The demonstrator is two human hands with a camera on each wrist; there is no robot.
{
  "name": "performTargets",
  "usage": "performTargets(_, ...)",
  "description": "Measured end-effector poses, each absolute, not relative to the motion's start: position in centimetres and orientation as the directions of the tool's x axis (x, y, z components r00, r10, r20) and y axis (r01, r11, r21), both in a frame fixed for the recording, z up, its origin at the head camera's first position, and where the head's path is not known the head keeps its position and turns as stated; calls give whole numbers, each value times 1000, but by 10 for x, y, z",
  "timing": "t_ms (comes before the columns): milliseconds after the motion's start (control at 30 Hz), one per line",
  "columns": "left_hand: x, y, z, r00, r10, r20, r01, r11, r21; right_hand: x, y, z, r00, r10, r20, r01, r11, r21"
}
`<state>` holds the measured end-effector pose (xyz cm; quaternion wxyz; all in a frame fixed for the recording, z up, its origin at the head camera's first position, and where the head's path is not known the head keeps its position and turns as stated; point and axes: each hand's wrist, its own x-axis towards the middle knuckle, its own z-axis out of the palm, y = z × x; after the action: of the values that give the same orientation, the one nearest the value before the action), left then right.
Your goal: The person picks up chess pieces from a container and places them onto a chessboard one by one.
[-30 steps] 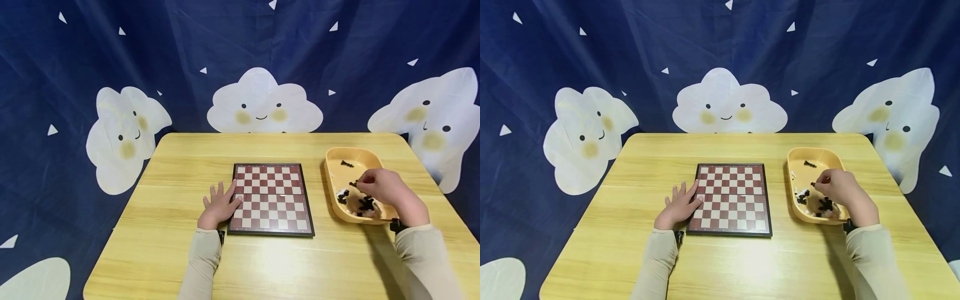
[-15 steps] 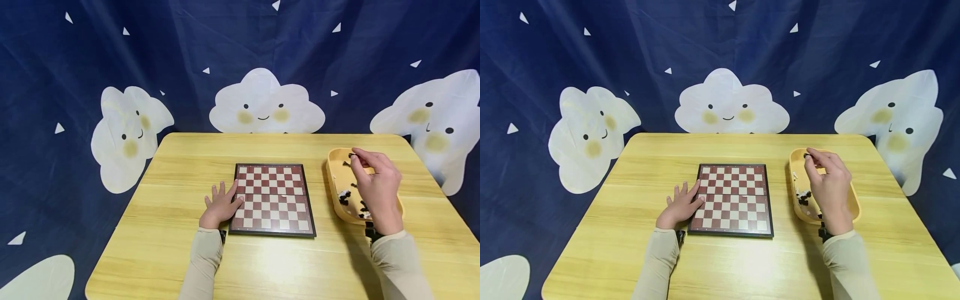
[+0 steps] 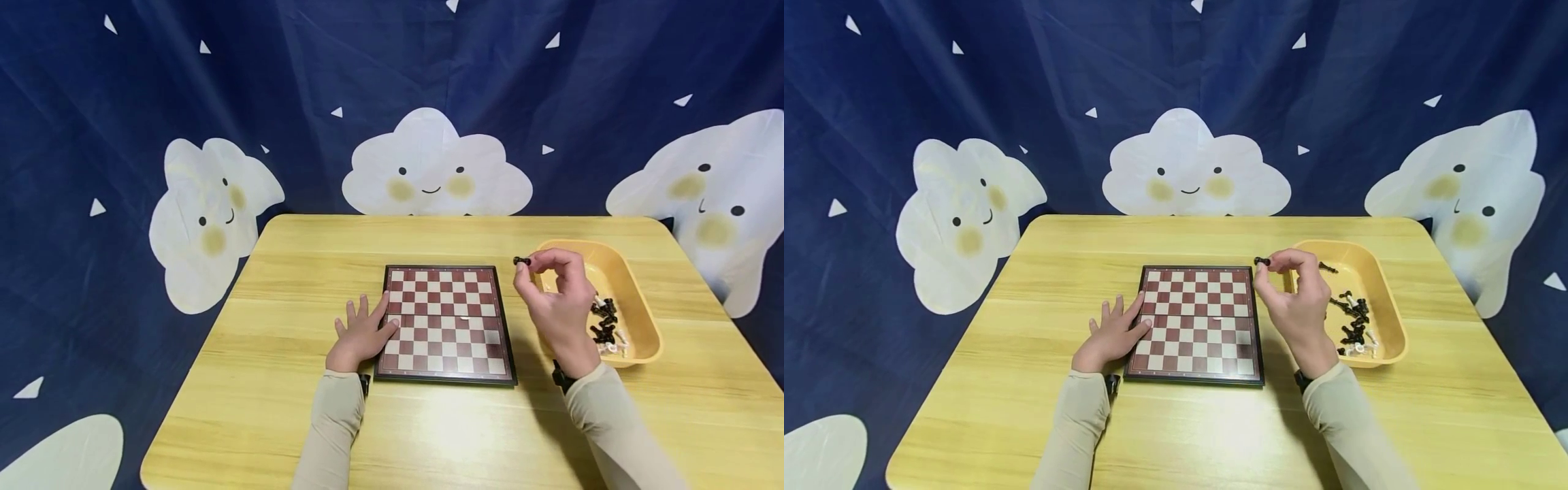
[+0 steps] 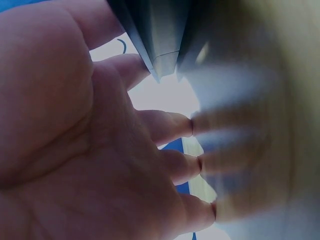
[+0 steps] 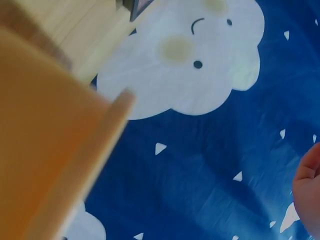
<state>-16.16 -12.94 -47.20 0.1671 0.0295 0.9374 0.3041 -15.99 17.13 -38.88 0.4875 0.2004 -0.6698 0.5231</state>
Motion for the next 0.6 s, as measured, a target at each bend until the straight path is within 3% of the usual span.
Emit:
performTargets(233, -162, -128, -471, -939, 150, -309, -58, 819, 572, -171, 155, -397, -312, 124, 942, -852, 403, -335)
performTargets(600, -162, -128, -472, -944, 146, -297, -55, 816, 576, -182, 138, -413, -360, -40, 932, -860, 402, -315)
